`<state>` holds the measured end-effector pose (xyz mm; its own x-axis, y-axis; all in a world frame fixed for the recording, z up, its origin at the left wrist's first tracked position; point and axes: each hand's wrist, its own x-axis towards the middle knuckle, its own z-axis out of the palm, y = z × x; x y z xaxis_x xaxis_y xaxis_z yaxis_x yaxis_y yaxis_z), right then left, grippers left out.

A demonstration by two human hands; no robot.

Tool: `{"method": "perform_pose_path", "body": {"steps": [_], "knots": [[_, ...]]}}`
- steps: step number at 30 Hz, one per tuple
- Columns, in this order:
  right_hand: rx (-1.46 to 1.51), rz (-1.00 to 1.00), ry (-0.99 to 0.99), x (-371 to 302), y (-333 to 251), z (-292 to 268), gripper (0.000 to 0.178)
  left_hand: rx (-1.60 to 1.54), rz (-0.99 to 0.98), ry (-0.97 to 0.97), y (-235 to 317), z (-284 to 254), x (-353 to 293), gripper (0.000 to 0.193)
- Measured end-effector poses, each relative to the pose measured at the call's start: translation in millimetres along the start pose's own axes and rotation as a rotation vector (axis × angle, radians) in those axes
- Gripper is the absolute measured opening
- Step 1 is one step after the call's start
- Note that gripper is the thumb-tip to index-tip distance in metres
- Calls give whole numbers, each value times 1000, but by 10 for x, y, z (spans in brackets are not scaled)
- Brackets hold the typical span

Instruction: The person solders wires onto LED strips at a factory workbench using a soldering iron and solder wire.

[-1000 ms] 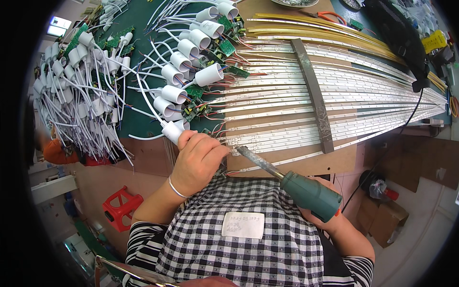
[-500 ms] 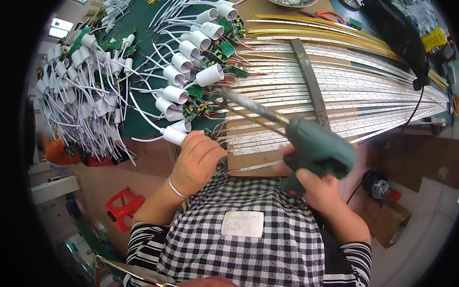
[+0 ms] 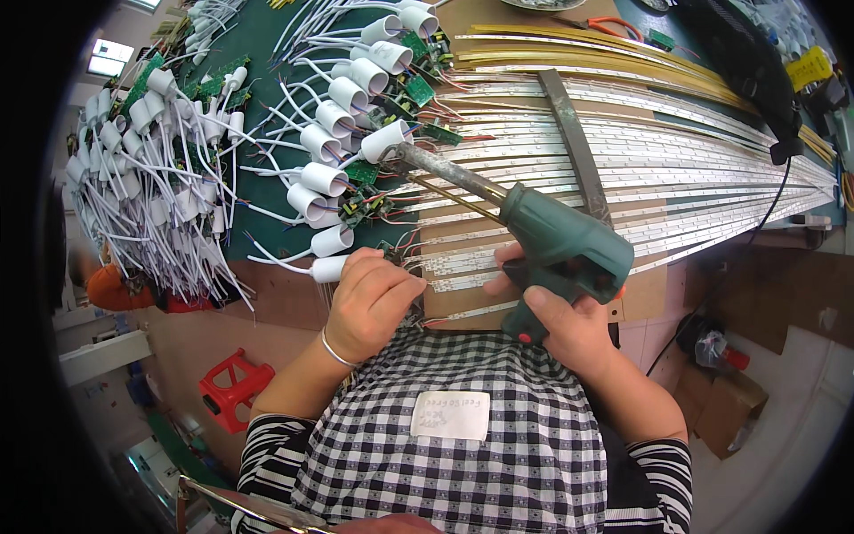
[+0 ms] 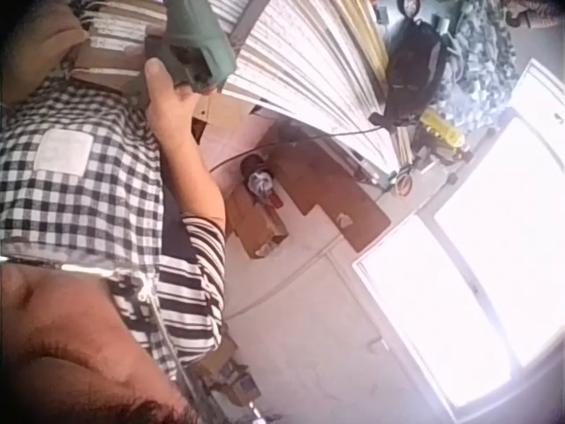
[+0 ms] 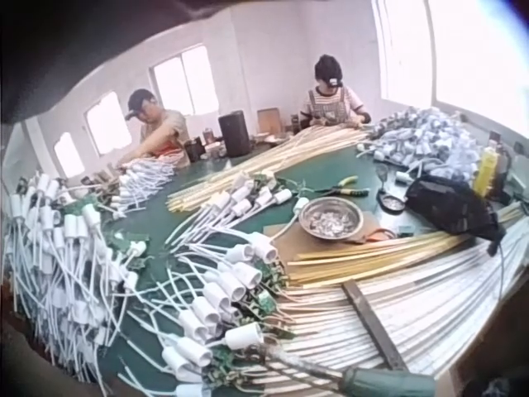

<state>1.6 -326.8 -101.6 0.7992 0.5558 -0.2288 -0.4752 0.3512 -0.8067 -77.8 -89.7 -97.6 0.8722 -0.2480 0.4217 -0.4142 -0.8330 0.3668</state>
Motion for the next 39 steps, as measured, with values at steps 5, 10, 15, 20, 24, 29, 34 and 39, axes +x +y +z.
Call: {"method": "perform_pose_path", "body": {"steps": [5,10,15,20,24,29,34,39], "knots": [[-8,16,11,2,7,3,64,-29,17,8,-19,14,4,19],[-21,7,1,9,23,-12,63,-46,21,20,-9,18,23,18],[-22,5,9,3,14,-4,63,-26,13,-19,2,16,27,16],[-25,-9,13,-16,1,2,64,-11,20,-33,5,28,29,17],[-107,58,-19,-194,-43,-68,64,-15,27,-27,-19,28,10,18],[-547,89,-33,-589,-270,-194,50,-28,47,-53,-55,14,17,19],[-1137,-289,-218,-674,-250,-317,21,-40,42,-30,-62,20,7,19],[-1111,-247,-203,-718,-288,-288,18,-45,40,-33,-64,28,13,19]]}}
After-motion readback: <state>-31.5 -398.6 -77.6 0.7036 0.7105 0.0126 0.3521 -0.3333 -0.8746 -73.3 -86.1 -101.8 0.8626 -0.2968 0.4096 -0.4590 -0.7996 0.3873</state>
